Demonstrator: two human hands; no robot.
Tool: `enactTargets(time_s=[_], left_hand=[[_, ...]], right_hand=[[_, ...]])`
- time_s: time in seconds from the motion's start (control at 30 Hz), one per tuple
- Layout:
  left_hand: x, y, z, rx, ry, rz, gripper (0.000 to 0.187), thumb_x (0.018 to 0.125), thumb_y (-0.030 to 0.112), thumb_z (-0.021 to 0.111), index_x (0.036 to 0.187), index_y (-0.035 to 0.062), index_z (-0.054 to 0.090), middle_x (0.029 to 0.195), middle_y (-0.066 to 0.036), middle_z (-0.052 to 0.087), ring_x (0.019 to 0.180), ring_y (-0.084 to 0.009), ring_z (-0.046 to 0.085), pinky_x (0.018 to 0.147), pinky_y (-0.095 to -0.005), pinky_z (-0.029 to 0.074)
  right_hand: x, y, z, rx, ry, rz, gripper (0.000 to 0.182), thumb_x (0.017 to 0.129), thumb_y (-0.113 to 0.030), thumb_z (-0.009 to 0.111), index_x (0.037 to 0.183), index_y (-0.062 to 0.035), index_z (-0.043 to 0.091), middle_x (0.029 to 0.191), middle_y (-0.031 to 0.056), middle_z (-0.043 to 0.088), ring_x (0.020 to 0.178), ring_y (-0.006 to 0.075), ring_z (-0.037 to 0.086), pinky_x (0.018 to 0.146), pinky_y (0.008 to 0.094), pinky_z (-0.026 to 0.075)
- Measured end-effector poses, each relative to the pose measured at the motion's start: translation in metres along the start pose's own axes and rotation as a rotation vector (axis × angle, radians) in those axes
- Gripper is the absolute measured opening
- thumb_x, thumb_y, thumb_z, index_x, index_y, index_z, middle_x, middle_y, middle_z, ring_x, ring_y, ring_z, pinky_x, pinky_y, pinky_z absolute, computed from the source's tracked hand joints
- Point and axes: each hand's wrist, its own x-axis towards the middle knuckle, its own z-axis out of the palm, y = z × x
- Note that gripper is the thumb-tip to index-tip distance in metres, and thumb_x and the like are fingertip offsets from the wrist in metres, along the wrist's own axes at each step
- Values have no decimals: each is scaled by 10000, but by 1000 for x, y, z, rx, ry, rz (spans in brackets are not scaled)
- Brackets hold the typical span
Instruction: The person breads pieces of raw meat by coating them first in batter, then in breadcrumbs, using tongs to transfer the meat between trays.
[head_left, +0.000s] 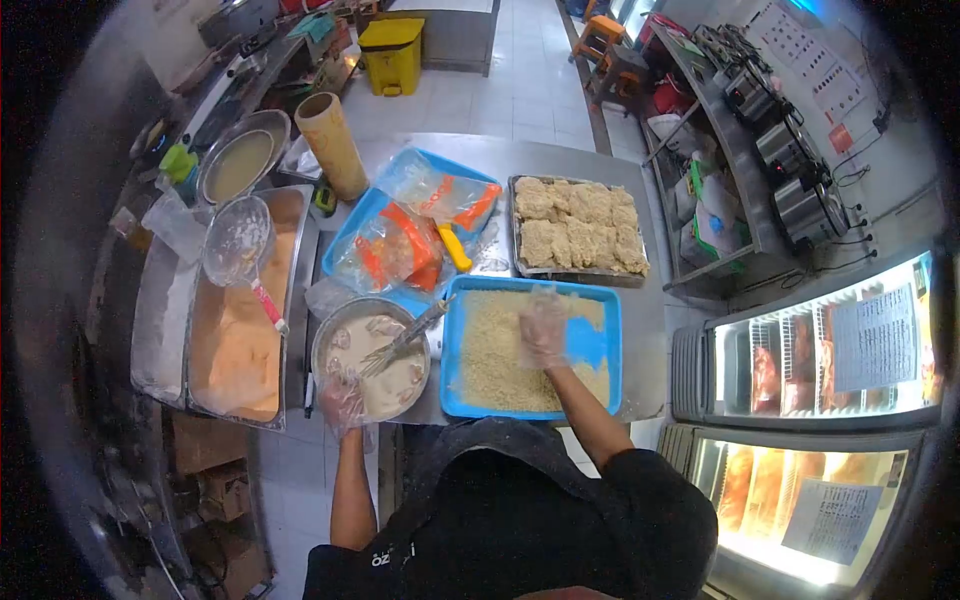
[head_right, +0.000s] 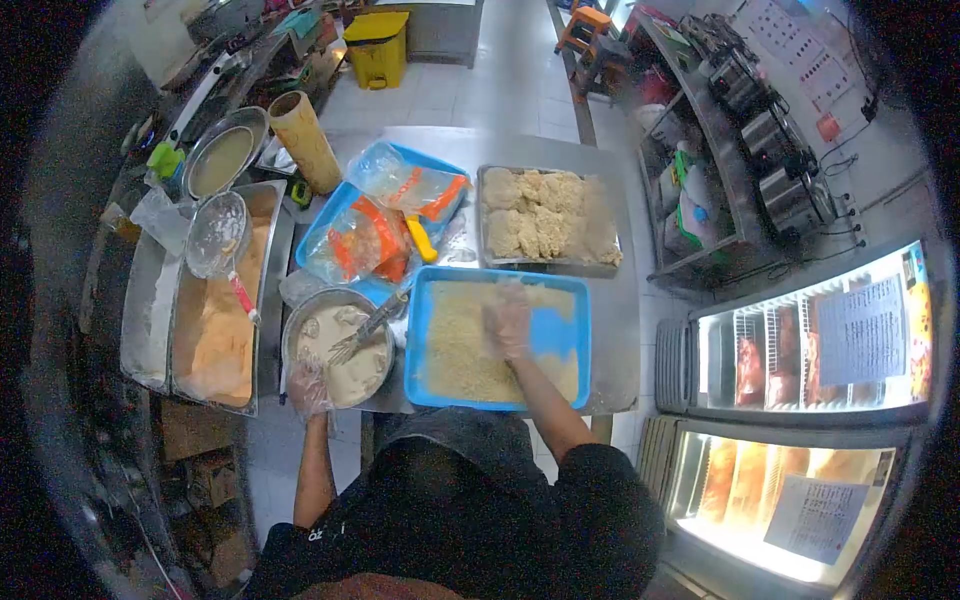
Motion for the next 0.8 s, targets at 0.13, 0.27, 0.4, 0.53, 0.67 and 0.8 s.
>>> enactTargets(time_s=[0.13, 0.27, 0.4, 0.53, 0.67, 0.8], left_hand=[[3, -40, 18, 279, 96, 100, 284, 797, 303, 564, 882, 41, 633, 723, -151, 623, 646, -311, 601, 579, -396, 474], [2, -34, 24, 295, 11, -5, 338, 836, 335, 519, 967, 41, 620, 825, -192, 620, 732, -358, 589, 626, -420, 466], [6, -37, 22, 258, 94, 119, 318, 833, 299, 532, 1003, 43, 616, 843, -201, 616, 713, -360, 582, 632, -413, 466], [4, -66, 30, 179, -92, -87, 313, 832, 255, 535, 1055, 47, 604, 866, -188, 613, 669, -325, 573, 650, -384, 469], [-2, -80, 41, 237, 177, 141, 329, 796, 343, 569, 860, 24, 617, 707, -181, 591, 650, -323, 562, 610, -410, 439], [-3, -44, 18, 130, 12, -63, 306, 814, 334, 557, 878, 45, 634, 723, -163, 607, 625, -271, 574, 587, -373, 459]], right_hand=[[5, -29, -11, -151, -192, -97, 686, 814, -480, 403, 1311, -14, 325, 1419, 221, 182, 1331, 330, 128, 1021, 573, 100], [10, -45, -3, -174, -16, -123, 746, 797, -511, 411, 1338, -14, 276, 1424, 213, 172, 1336, 322, 112, 1028, 554, 100], [15, -49, -1, -65, -207, -106, 720, 809, -502, 409, 1329, -15, 301, 1401, 189, 247, 1312, 327, 177, 1028, 547, 100], [0, -46, -2, -47, -15, -181, 596, 831, -502, 390, 1197, -36, 449, 1316, 171, 372, 1250, 337, 285, 1015, 535, 152], [-5, -1, 30, -49, 182, -156, 498, 832, -439, 422, 1134, -52, 512, 1190, 144, 469, 1136, 310, 377, 972, 478, 239], [-11, 65, 38, -172, 389, -19, 416, 823, -346, 487, 1121, -58, 524, 1064, 117, 544, 1013, 270, 457, 918, 414, 330]])
